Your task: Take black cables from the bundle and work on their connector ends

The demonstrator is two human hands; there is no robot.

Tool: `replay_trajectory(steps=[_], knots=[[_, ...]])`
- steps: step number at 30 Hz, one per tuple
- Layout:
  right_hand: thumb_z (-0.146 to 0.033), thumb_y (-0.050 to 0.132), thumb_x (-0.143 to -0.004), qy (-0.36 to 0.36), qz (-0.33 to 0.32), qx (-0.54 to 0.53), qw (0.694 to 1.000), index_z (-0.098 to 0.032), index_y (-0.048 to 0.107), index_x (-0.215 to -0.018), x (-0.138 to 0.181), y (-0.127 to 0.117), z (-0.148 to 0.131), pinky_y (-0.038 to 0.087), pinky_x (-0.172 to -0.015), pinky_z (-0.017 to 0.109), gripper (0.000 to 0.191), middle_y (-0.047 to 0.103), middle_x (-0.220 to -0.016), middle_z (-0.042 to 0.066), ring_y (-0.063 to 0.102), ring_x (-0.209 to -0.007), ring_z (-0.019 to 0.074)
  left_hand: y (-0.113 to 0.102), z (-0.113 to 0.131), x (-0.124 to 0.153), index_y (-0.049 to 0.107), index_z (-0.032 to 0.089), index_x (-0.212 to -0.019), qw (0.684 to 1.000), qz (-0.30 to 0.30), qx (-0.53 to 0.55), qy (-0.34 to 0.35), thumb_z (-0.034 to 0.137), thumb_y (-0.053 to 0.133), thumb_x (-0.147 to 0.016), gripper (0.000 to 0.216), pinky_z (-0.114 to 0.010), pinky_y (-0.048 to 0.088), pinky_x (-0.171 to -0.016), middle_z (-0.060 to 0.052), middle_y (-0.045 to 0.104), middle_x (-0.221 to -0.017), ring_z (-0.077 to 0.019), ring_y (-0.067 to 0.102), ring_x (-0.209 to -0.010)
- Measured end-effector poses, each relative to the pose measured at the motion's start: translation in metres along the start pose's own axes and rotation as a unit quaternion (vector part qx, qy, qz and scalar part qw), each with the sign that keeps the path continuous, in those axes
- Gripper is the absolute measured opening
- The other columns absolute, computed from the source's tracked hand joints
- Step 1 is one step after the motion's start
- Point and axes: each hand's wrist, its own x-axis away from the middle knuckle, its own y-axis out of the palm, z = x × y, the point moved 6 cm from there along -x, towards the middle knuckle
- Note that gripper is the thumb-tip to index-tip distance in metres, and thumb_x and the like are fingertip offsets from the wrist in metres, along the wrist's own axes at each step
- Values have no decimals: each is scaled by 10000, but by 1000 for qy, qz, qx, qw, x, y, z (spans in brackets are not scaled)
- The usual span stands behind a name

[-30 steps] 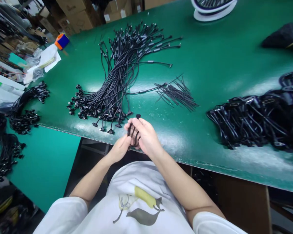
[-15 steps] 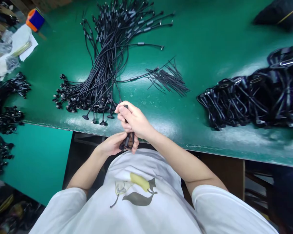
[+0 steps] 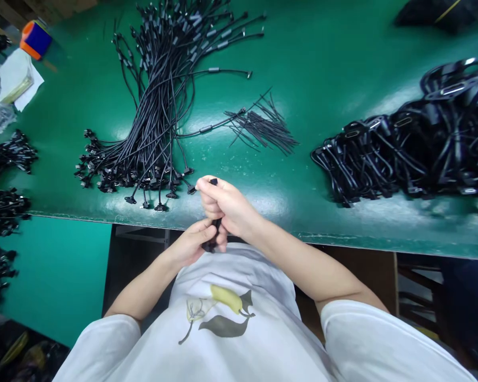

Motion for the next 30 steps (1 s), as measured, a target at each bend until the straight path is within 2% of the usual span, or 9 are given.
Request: replay_trajectory(steps=[4, 11, 16, 18, 21, 24, 26, 27, 30], knots=[[-567, 680, -785, -74, 33, 23, 996, -184, 499, -733, 2, 0, -5, 111, -341, 156, 427, 213, -459, -129, 110, -377, 17, 1, 4, -3, 582, 125, -827, 1000, -14, 1, -2, 526, 747, -729, 444, -257, 412, -586, 15, 474, -675, -94, 448, -595], [-655, 655, -754, -58, 20, -3, 998, -192, 497, -726, -2, -6, -1, 115, -323, 155, 490, 205, -441, -135, 100, -366, 22, -3, 4, -9, 606, 99, -767, 998, -23, 29, -51, 496, 768, -711, 433, -238, 333, -514, 49, 358, -588, -71, 327, -523], [-722, 617, -743, -28, -164, 45, 985, -150, 568, -737, 9, 9, 9, 139, -318, 160, 574, 290, -420, -119, 163, -341, 19, 5, -17, -4, 624, 89, -747, 979, -129, 68, -139, 453, 800, -671, 411, -269, 330, -562, 19, 410, -594, -89, 395, -544], [-752, 590, -739, -7, -219, 43, 975, -146, 564, -720, 13, 14, 14, 138, -316, 168, 607, 276, -414, -124, 154, -333, 18, 13, -23, -2, 600, 104, -700, 975, -145, 87, -145, 469, 804, -654, 420, -274, 318, -551, 23, 398, -585, -85, 385, -524], [-755, 534, -778, -26, -187, 60, 980, -167, 527, -727, 12, 8, 11, 152, -329, 172, 590, 235, -434, -135, 138, -344, 23, 16, -23, -4, 557, 124, -661, 989, -78, 86, -94, 496, 790, -666, 439, -257, 271, -511, 38, 367, -572, -70, 340, -489], [-658, 548, -836, -103, -115, 205, 966, -168, 568, -907, 12, -13, -12, 394, -483, 199, 496, 493, -586, -58, 450, -483, 70, 5, -12, -3, 534, 133, -666, 998, 20, 62, -9, 478, 771, -711, 420, -235, 231, -498, 48, 356, -572, -57, 304, -486], [-541, 574, -868, -166, -24, 366, 915, -179, 590, -1025, 11, -38, -42, 487, -715, 282, 395, 635, -864, 34, 605, -768, 141, -7, 2, 0, 533, 134, -673, 996, 64, 46, 44, 447, 756, -744, 391, -225, 227, -500, 52, 354, -573, -53, 295, -493], [-472, 576, -882, -195, 55, 450, 870, -183, 598, -1044, 10, -56, -61, 479, -804, 323, 332, 639, -974, 63, 611, -875, 172, -13, 9, 2, 535, 133, -677, 994, 80, 39, 65, 435, 748, -758, 378, -222, 230, -501, 52, 354, -573, -53, 295, -497], [-291, 562, -888, -213, 317, 645, 661, -157, 611, -1017, 8, -110, -117, 430, -874, 394, 192, 603, -1069, 132, 579, -956, 242, -24, 25, 6, 538, 132, -680, 989, 104, 27, 100, 426, 747, -761, 370, -215, 239, -498, 54, 350, -568, -53, 294, -500]])
